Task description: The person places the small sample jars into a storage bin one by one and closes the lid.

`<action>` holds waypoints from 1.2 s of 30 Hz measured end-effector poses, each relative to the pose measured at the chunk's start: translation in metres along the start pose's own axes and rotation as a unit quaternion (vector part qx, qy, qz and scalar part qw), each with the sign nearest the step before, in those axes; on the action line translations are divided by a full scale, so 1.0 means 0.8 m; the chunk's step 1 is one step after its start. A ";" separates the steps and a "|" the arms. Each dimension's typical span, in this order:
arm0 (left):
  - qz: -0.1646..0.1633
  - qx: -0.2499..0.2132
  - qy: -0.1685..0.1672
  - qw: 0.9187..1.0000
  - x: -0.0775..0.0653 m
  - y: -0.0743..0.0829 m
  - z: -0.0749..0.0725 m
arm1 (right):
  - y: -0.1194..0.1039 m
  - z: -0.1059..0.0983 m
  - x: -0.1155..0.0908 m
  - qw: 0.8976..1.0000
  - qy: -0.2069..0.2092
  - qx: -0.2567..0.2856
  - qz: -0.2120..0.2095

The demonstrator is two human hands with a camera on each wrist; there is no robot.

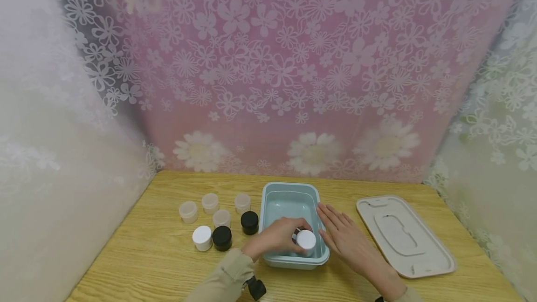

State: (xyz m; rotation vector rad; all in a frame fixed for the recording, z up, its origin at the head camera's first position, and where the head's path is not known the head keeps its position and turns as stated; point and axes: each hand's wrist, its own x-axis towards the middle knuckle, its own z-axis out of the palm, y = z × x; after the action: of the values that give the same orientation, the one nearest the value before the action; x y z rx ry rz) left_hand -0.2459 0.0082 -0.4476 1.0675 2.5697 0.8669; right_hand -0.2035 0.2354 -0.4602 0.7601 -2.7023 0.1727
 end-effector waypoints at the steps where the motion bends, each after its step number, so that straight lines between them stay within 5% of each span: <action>1: 0.001 0.003 -0.003 1.000 0.001 -0.001 0.002 | 0.000 0.000 0.000 1.000 0.000 0.000 -0.001; 24: 0.018 -0.019 -0.076 0.997 -0.005 0.001 -0.002 | -0.003 -0.002 0.002 1.000 0.003 0.020 0.004; 31: 0.004 -0.061 0.004 0.998 -0.004 -0.003 -0.007 | -0.002 -0.001 0.002 1.000 0.012 0.009 -0.006; 36: 0.011 -0.132 0.085 0.988 -0.005 -0.007 -0.010 | -0.002 0.001 0.001 1.000 0.020 0.006 -0.008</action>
State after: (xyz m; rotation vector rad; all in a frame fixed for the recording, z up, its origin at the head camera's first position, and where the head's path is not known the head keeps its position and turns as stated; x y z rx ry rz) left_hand -0.2496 -0.0017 -0.4445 0.9819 2.4853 1.3135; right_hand -0.2038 0.2335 -0.4603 0.7720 -2.6590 0.1997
